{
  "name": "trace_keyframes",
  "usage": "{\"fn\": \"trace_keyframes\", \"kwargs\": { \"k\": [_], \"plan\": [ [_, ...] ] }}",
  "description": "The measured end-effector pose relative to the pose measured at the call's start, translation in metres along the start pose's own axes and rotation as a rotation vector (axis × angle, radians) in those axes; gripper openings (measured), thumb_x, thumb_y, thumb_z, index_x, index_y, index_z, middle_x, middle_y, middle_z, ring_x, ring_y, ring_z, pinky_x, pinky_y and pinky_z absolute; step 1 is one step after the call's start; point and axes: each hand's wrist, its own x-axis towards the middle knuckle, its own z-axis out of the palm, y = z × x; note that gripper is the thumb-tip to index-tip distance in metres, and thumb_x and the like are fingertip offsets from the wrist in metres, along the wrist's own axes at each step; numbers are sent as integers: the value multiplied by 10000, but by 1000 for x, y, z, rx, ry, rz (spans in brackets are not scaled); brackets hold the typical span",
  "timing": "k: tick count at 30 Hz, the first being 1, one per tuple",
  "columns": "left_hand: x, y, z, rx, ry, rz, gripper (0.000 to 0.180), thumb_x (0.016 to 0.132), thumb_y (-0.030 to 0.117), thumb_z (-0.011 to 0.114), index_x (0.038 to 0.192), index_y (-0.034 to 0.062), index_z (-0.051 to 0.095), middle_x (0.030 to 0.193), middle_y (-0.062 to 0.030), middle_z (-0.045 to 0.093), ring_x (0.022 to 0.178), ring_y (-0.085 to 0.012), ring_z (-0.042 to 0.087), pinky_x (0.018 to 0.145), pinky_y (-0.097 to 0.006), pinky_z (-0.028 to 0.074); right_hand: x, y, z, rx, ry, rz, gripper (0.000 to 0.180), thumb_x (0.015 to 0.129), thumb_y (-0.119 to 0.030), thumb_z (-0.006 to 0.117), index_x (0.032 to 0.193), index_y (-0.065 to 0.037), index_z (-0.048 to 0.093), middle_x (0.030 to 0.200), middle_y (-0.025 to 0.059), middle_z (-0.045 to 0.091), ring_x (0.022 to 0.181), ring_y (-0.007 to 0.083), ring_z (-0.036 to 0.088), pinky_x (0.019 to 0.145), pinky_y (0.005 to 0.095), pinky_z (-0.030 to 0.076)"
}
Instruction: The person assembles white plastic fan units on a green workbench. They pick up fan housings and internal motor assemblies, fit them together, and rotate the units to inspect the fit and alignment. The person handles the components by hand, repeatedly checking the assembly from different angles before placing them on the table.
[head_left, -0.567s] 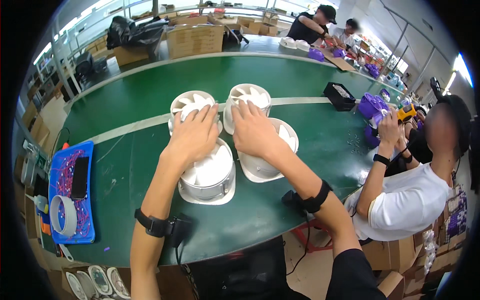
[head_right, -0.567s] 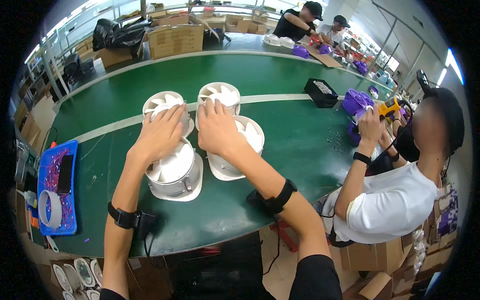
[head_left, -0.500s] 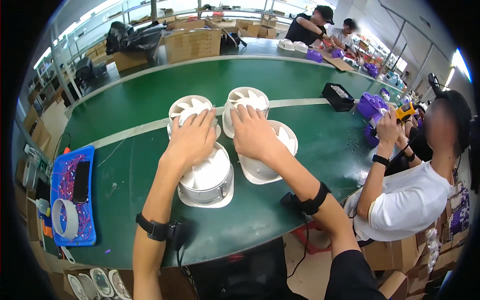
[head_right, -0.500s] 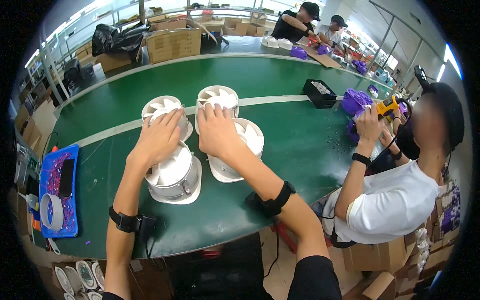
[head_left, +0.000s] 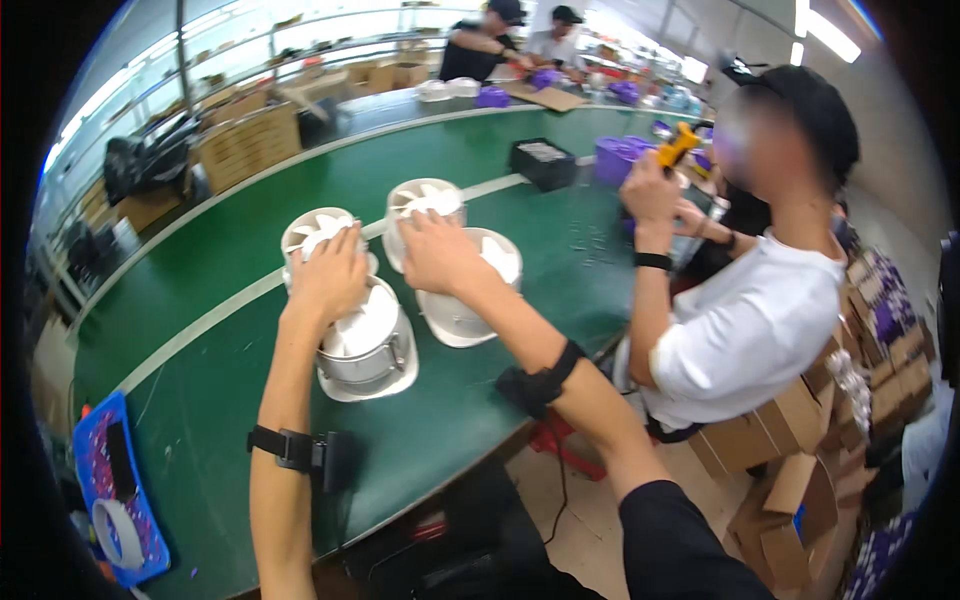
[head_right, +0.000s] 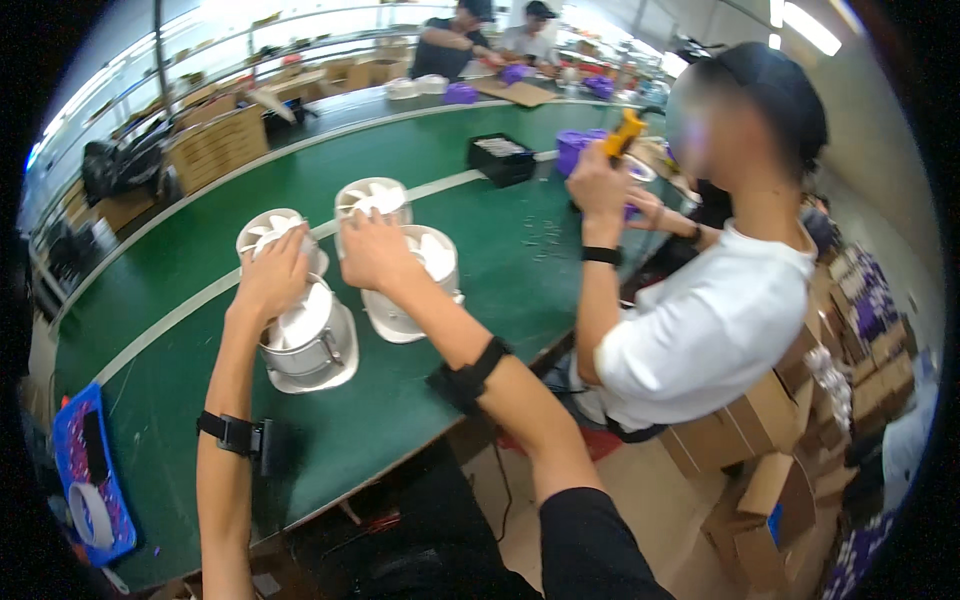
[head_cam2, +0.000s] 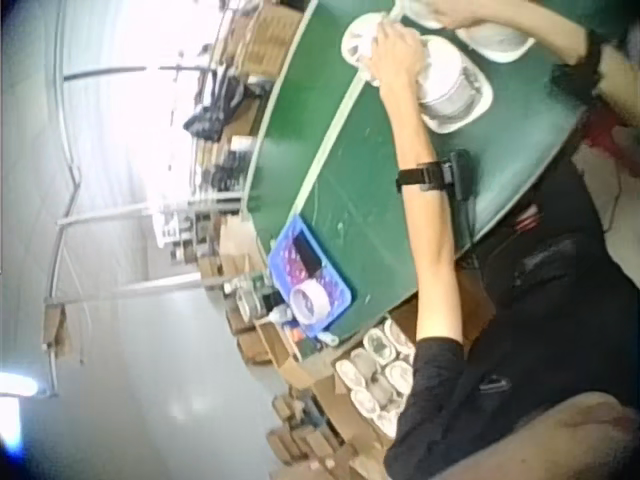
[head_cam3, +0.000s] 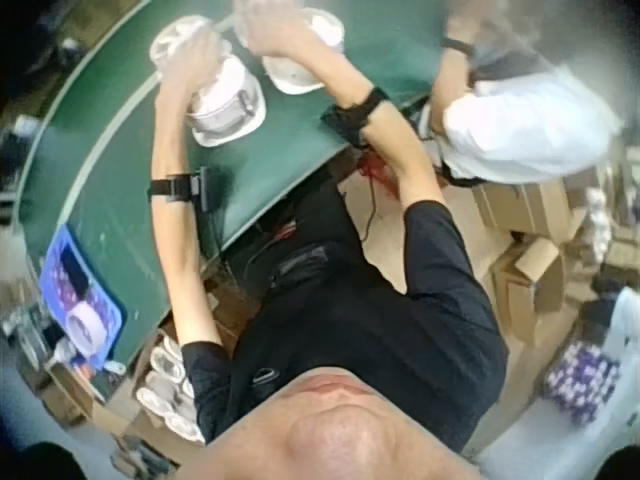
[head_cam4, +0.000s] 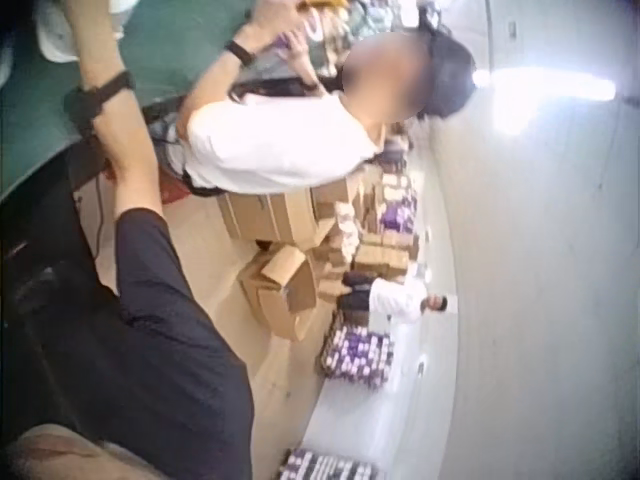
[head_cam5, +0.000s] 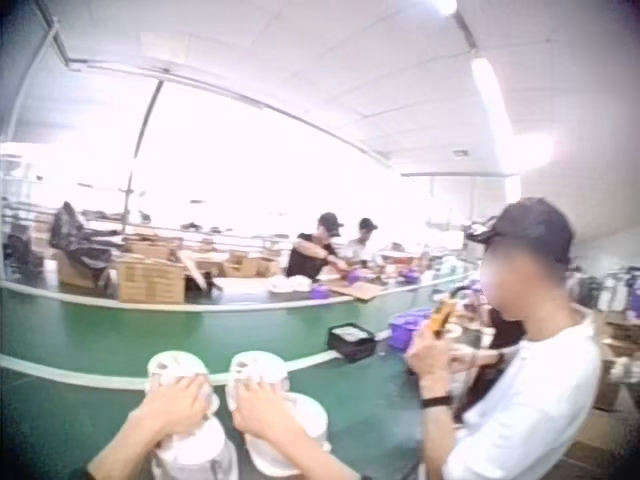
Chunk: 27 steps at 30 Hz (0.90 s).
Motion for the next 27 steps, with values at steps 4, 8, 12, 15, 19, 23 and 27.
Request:
{"fn": "trace_keyframes", "kwargs": {
  "k": [4,8,12,15,19,23,27],
  "plan": [
    [32,21,21,-30,80,62,562,978,329,384,1480,78,370,1503,-151,416,1350,-336,435,1095,-637,259,2,30,-5,149,107,-30,460,849,-238,576,1250,-14,563,1260,262,545,1165,429,539,1014,499,425],
    [36,10,20,-577,537,215,422,963,220,454,1313,-11,503,1335,-217,525,1268,-362,482,1075,-445,358,-7,23,-18,147,433,-130,384,858,-193,629,1205,-35,590,1264,243,539,1179,415,520,1000,485,427],
    [-29,-17,-12,-862,696,123,272,939,111,498,1165,-27,556,1150,-197,599,1084,-317,584,958,-382,446,-52,-28,-50,328,507,-355,167,768,-64,659,928,-33,627,926,138,604,846,317,591,730,422,483],
    [-110,-51,-15,-821,417,103,204,920,96,564,1094,6,620,969,-119,668,901,-209,665,807,-340,525,-100,-68,-53,336,448,-505,154,717,-103,722,856,-86,658,652,48,565,581,214,571,499,351,424],
    [-243,-56,-33,-910,65,166,175,881,98,583,1032,38,648,846,-139,676,712,-266,657,660,-372,512,-133,-82,-60,294,302,-430,171,805,40,631,967,10,677,819,148,667,635,261,606,623,344,484],
    [-393,-22,-70,-946,-80,66,128,954,130,552,1007,56,642,704,-108,627,628,-272,619,565,-383,474,-141,-65,-40,334,54,-430,136,910,-106,675,959,20,684,868,171,662,799,322,603,711,412,500],
    [-528,-17,-69,-853,336,-647,156,934,150,609,1033,55,683,754,-52,670,653,-149,628,607,-280,483,-148,-72,-22,447,-81,-460,136,925,-80,639,986,36,678,844,185,663,692,302,601,644,396,499]
  ]
}}
